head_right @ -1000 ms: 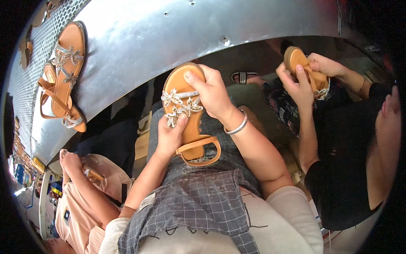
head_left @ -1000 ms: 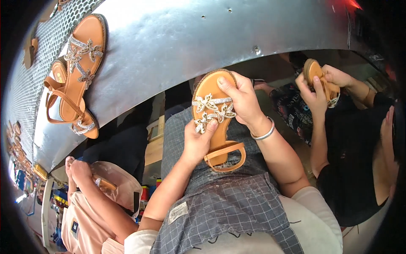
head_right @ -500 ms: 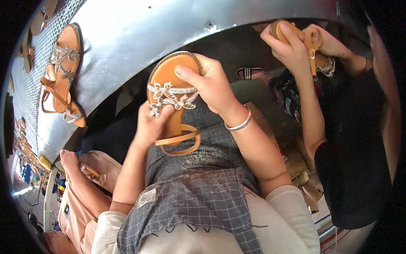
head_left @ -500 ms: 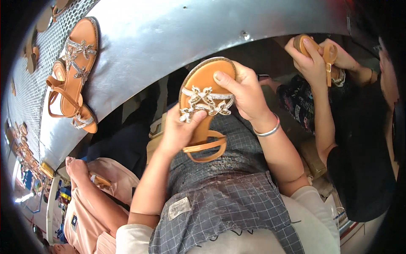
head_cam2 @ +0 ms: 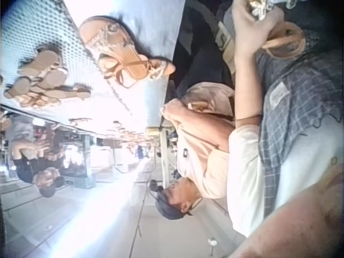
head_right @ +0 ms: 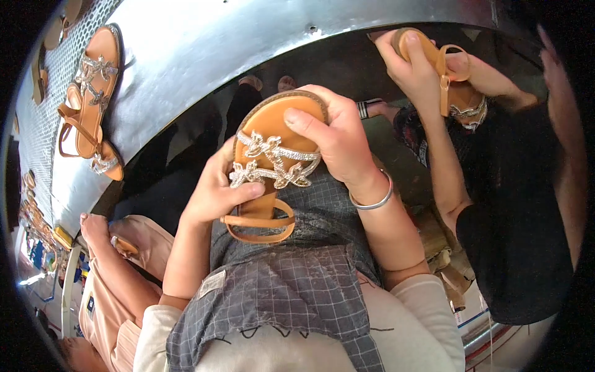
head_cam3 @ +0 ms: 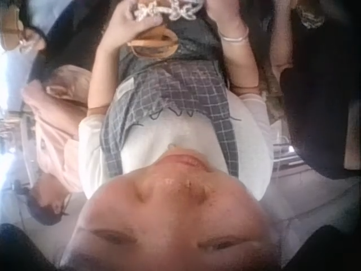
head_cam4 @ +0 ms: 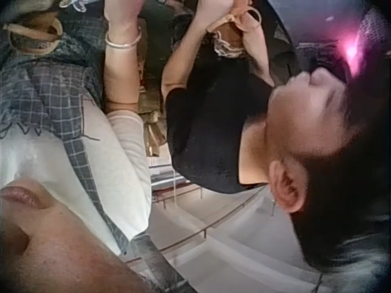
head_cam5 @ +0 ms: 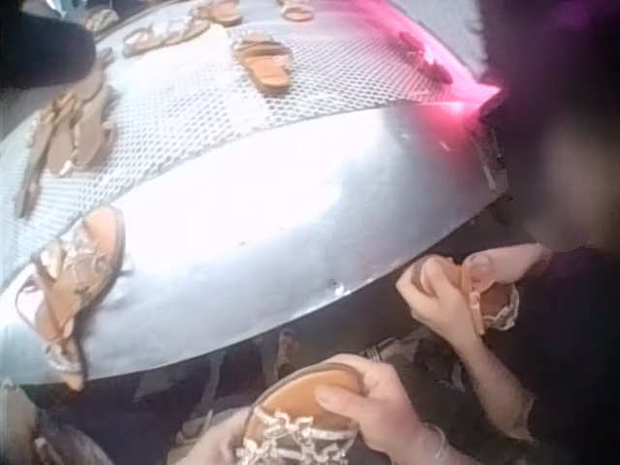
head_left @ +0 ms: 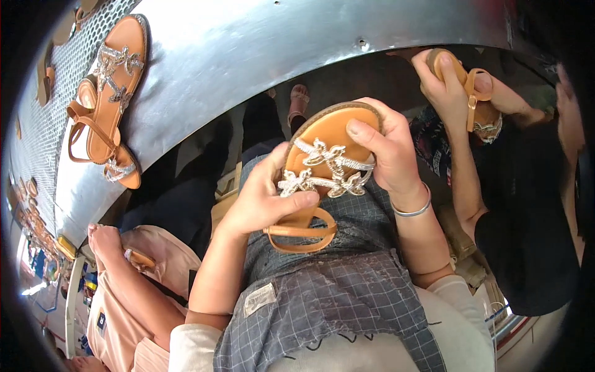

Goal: Inspecting and handling sandals on a conveyor belt in a shoe factory finishing area.

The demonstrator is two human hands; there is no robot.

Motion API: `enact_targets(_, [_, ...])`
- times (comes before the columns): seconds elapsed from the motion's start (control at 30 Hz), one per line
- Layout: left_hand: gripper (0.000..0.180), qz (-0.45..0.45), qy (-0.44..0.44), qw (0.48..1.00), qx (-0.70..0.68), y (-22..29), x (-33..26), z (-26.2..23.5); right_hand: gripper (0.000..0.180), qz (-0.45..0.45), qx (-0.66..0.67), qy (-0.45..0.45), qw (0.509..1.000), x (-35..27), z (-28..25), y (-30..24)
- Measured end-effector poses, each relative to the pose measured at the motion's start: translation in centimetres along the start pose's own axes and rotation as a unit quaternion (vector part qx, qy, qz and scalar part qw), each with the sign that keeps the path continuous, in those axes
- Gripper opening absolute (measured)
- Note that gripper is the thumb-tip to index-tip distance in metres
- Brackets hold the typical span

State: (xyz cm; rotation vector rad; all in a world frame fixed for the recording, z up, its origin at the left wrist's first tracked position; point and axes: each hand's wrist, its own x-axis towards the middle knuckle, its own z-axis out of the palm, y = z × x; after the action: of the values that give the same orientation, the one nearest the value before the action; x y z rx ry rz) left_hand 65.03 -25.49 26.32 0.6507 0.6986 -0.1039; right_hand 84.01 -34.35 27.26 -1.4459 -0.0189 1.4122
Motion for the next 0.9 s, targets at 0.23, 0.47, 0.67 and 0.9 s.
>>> enact_targets(0.23, [0.027,-0.046,0.059,0.987,-0.143,0.6,1.8,0.6,0.019,-0.008,0.047,-0.017,0.999,-0.6,-0.3,0.0])
enact_targets(0.47, [0.02,-0.001,0.133,0.989,-0.063,0.9,2.6,1.6,0.02,0.028,0.038,0.078,0.996,-1.7,0.3,0.6])
enact_targets(0.67, [0.018,-0.007,-0.056,0.985,0.161,5.1,3.9,-2.9,0.02,0.015,-0.049,0.01,0.999,-1.2,0.5,-0.5])
enact_targets(0.9, [0.018,-0.053,-0.213,0.943,0.25,7.4,6.2,-3.8,0.021,0.026,-0.09,-0.011,0.996,-1.1,0.5,0.0])
